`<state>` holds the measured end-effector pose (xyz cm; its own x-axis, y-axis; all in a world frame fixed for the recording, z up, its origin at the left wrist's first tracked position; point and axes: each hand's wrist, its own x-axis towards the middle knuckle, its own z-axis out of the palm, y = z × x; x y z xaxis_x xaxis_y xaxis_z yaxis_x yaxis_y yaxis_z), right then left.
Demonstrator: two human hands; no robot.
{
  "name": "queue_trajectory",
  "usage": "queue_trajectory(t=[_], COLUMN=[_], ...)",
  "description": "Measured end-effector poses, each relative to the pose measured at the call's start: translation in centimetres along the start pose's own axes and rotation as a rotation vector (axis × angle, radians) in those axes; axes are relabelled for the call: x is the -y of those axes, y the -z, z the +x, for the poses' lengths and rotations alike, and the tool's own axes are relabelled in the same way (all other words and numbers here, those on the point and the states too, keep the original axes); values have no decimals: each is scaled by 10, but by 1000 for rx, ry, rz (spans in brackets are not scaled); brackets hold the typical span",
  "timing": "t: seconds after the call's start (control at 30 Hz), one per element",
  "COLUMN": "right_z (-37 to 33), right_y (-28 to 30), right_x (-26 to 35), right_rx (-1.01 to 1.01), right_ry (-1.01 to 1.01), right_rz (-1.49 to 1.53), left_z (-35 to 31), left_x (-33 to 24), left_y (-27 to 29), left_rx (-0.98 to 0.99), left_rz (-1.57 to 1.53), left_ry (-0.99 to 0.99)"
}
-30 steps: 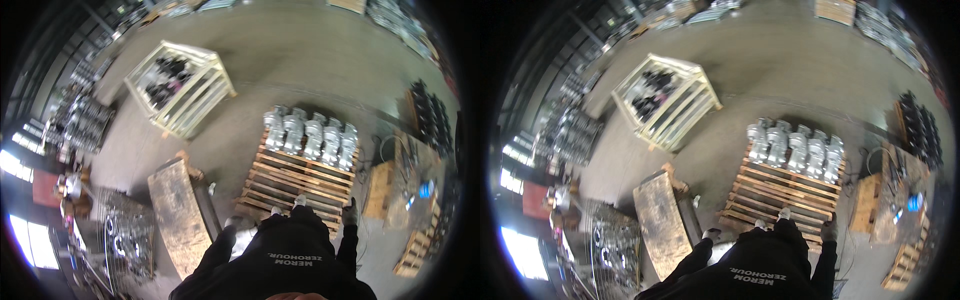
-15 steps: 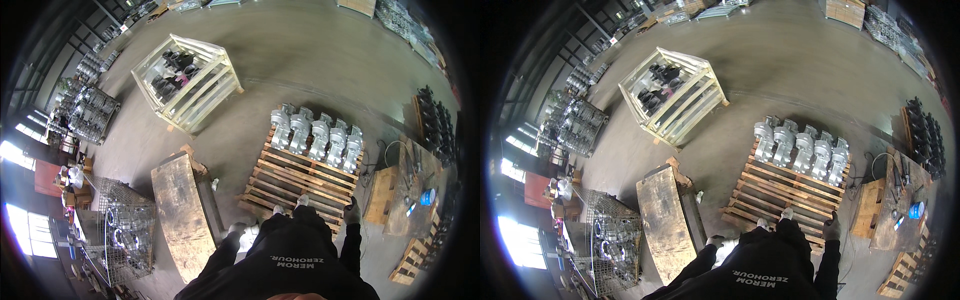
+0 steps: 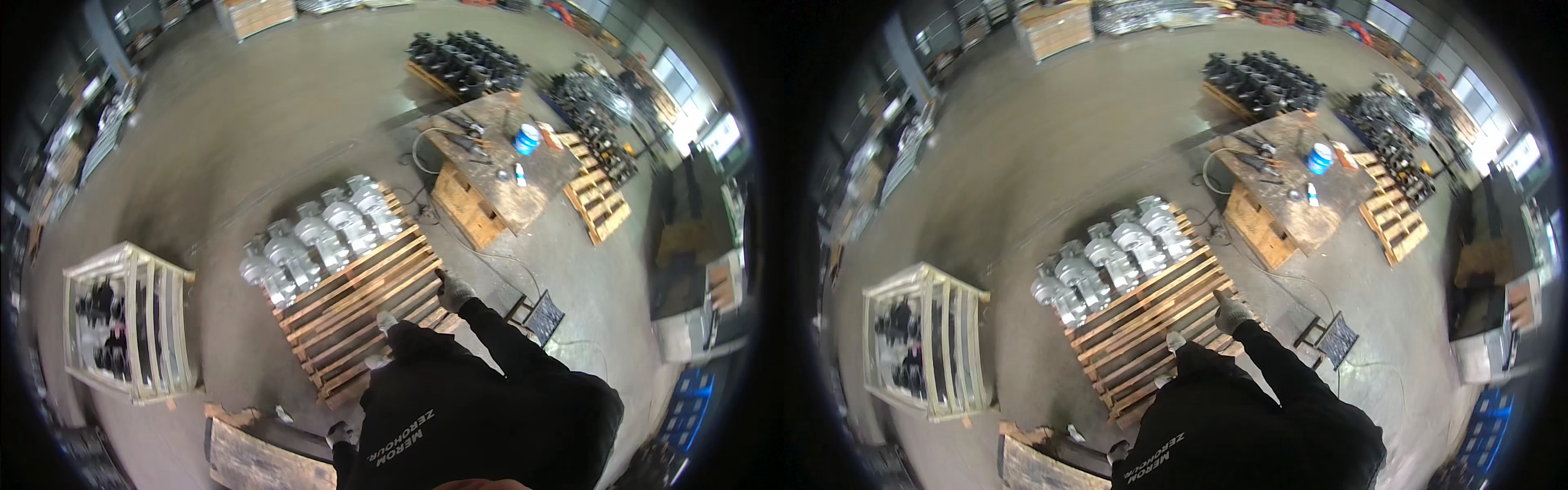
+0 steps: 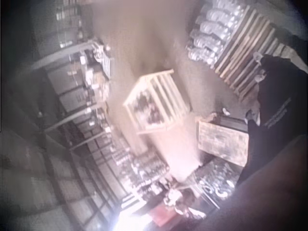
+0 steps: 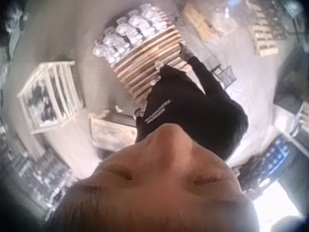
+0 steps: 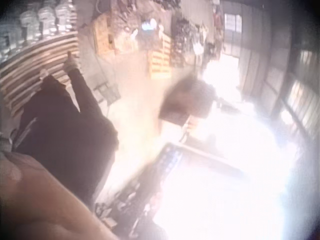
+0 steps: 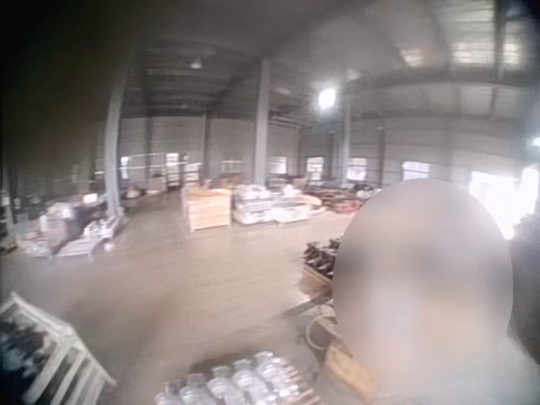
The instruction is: The person picks up a metal casting from a wooden pallet, rotates it to inspect surfaces, and uses a small metal tool to scrape and remove residue from the casting. The person repeats this process with several castings, placing each cleaned piece back on the pallet.
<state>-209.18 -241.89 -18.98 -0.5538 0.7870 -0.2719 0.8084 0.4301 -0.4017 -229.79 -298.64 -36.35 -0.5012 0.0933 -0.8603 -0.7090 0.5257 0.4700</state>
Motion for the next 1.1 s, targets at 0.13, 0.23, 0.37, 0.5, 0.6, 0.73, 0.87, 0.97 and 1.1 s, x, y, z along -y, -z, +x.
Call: queue_trajectory(t=[0.13, 0.23, 0.37, 0.5, 0.6, 0.73, 0.87, 0.97, 1.1], right_z=[-14, -5, 10, 36, 52, 78, 91, 96, 100], right_y=[-14, -19, -6, -4, 12, 24, 22, 24, 36], right_x=[-25, -54, -74, -58, -58, -69, -80, -78, -63], right_rx=[-216, -114, 33, -73, -18, 8, -24, -44, 158], right_ry=[40, 139, -77, 85, 37, 22, 43, 120, -6], right_rz=[148, 296, 388, 271, 253, 216, 195, 251, 144], left_z=[16, 24, 5, -41, -86, -98, -75, -60, -55], left_x=[8, 12, -21, -97, -117, -105, -60, -30, -14], left_y=[8, 10, -7, -26, -54, -87, -110, -122, -125], left_rx=[-34, -6, -283, -366, -249, -191, -170, -166, -157], left_rz=[-164, 183, 682, 523, 431, 563, 712, 703, 735], left_ry=[52, -185, -287, -131, -64, -76, -165, -171, -155])
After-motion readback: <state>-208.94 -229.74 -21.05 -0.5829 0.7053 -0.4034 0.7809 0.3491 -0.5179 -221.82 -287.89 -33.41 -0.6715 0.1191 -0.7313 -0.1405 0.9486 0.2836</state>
